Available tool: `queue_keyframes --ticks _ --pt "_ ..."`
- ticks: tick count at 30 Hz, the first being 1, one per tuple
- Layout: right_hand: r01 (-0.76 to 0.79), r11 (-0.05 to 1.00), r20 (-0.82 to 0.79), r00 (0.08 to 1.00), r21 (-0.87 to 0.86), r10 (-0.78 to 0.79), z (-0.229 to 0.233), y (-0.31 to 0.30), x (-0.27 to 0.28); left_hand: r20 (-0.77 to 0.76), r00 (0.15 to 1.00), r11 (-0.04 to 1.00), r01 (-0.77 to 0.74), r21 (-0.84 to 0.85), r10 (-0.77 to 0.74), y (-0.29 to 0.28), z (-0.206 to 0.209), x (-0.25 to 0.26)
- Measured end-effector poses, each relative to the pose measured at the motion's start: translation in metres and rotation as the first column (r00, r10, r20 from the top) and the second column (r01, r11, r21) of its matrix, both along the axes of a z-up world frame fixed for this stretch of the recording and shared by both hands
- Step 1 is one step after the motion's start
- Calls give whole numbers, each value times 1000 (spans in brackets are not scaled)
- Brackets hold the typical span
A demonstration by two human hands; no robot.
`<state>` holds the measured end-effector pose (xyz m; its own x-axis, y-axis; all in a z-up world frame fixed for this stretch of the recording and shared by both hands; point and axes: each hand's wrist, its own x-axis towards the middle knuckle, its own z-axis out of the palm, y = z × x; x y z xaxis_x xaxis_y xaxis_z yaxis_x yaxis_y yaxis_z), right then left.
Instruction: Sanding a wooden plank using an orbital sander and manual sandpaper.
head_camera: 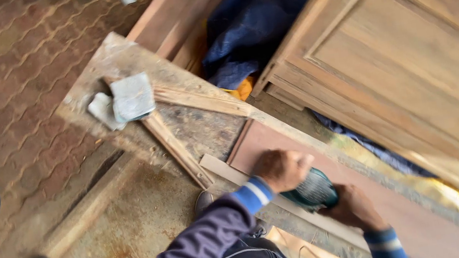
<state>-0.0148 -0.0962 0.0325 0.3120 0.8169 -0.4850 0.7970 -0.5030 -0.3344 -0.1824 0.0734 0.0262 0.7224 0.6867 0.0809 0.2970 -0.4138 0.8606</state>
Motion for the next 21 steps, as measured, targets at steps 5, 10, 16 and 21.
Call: queue_keyframes --ticks 5,10,16,21 --pt "43 999 -27 999 13 -42 14 56 -55 -59 997 997 52 -50 -54 43 -16 -45" --pt "78 984 -65 996 161 -68 -3 80 -83 -103 992 996 76 48 -70 85 -16 -71" --pt "164 963 -111 984 216 -142 8 73 -90 -252 964 990 111 87 -86 89 -9 -67" --pt "138 968 -67 990 210 -126 2 25 -64 -251 960 989 138 52 -120 45 -9 -32"
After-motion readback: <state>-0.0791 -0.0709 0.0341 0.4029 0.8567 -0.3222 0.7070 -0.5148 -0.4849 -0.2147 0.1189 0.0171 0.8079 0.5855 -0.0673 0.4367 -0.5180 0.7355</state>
